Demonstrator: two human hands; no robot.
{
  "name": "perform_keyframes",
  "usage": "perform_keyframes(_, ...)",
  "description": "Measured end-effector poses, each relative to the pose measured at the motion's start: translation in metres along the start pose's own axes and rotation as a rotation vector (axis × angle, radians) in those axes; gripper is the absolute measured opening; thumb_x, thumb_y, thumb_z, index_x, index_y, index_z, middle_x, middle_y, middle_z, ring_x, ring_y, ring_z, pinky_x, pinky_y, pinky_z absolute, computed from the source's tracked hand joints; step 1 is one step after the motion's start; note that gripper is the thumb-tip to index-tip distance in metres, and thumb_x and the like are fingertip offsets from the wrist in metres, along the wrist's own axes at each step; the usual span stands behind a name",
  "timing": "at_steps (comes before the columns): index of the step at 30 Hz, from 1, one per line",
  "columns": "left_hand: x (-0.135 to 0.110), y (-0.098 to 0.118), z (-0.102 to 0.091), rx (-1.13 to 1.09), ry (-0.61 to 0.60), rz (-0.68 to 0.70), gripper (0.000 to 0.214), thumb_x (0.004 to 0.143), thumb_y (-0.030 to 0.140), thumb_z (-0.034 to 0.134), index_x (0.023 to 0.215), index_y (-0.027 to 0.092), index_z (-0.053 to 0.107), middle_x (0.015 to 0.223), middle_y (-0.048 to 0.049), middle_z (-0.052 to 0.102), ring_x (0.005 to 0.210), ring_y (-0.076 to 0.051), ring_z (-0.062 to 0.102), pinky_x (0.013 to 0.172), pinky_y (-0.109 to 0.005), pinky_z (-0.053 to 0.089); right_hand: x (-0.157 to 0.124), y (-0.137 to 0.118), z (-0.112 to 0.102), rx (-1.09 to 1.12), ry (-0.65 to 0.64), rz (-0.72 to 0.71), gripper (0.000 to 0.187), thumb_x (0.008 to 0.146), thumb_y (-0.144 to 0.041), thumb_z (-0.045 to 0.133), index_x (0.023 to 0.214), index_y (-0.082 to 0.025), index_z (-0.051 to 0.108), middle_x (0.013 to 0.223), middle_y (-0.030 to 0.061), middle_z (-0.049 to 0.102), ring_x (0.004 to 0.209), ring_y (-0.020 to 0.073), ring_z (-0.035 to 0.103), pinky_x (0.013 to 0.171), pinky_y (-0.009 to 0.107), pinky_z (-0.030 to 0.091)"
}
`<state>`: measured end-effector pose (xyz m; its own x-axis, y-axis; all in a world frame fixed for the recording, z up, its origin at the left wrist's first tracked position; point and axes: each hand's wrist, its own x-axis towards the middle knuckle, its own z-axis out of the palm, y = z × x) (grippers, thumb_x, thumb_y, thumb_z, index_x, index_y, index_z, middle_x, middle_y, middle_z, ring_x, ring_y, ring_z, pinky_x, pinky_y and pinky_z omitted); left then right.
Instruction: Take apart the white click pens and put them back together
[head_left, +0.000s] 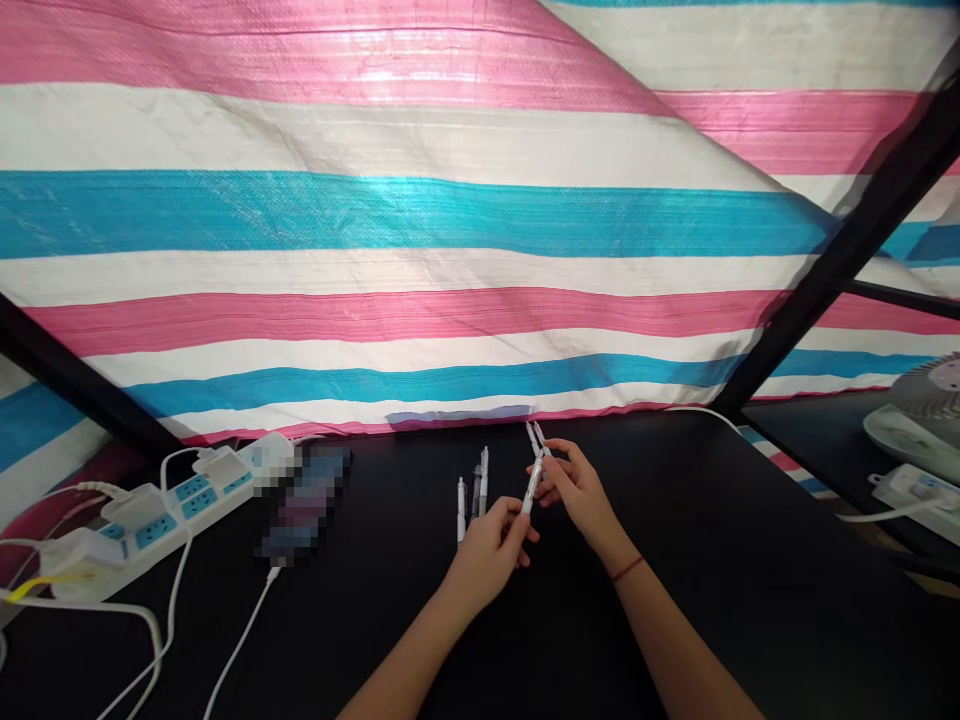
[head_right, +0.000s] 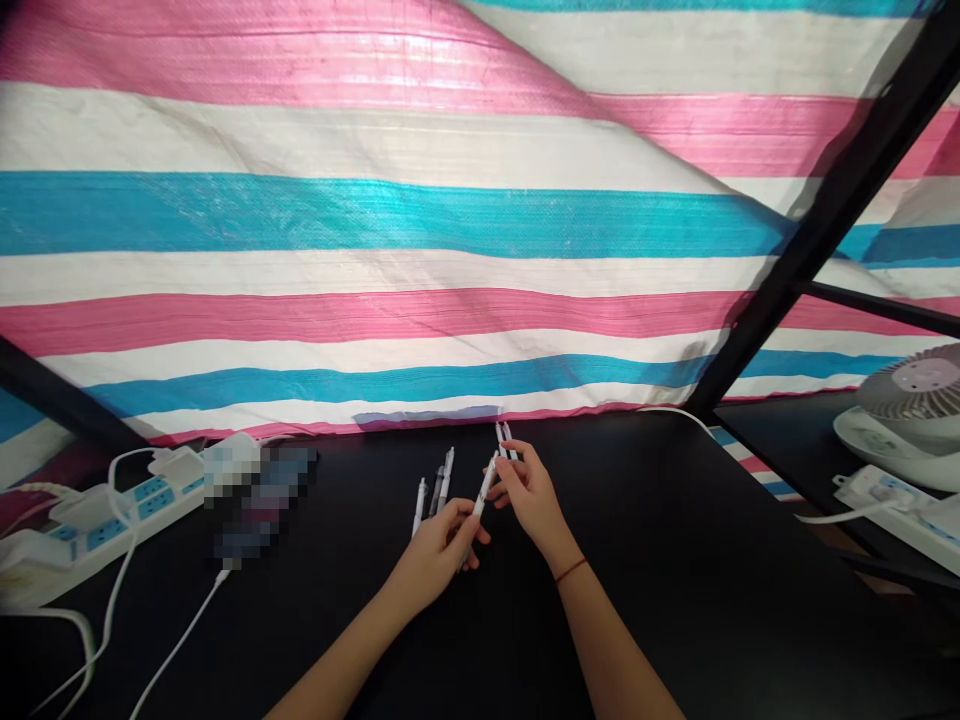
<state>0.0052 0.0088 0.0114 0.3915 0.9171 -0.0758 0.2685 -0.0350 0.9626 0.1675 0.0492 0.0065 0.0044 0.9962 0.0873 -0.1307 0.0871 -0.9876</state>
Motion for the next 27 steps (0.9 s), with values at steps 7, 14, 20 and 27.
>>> perform_keyframes(7,0.001,0.002,-0.003,-0.054,0.213,0.051,0.031,0.090,0.044,0.042,0.104,0.019,0.053,0.092,-0.0060,0.067,0.083,-0.018,0.063,0.074,-0.029,0.047,-0.004,-0.002,0.001,-0.160,-0.023,-0.074,0.032,0.083,-0.051,0.054,0.083,-0.019,0.056,0.064,-0.0010,0.059,0.049,0.0118,0.057,0.045,0.023,0.044)
perform_keyframes(14,0.008,-0.001,-0.015,-0.120,0.394,0.096,0.036,0.084,0.048,0.052,0.102,0.017,0.058,0.095,-0.0062,0.063,0.085,-0.018,0.060,0.074,-0.028,0.048,-0.020,-0.013,0.018,-0.488,-0.264,-0.208,0.011,0.083,-0.031,0.058,0.087,-0.022,0.063,0.073,0.0002,0.065,0.067,0.0161,0.061,0.060,0.026,0.047)
perform_keyframes(20,0.010,-0.004,-0.016,-0.122,0.346,0.068,0.037,0.084,0.048,0.052,0.103,0.017,0.061,0.092,-0.0063,0.066,0.078,-0.019,0.062,0.073,-0.030,0.051,-0.021,-0.016,0.023,-0.502,-0.267,-0.246,0.013,0.085,-0.024,0.051,0.084,-0.021,0.064,0.070,-0.0008,0.062,0.063,0.0146,0.058,0.056,0.024,0.043)
perform_keyframes(27,0.009,-0.004,-0.020,-0.032,0.346,0.064,0.039,0.084,0.047,0.051,0.110,0.019,0.060,0.099,-0.0058,0.066,0.084,-0.020,0.063,0.075,-0.029,0.049,-0.020,-0.012,0.023,-0.525,-0.275,-0.237,0.013,0.084,-0.027,0.054,0.082,-0.021,0.065,0.070,0.0000,0.063,0.063,0.0153,0.057,0.054,0.024,0.042)
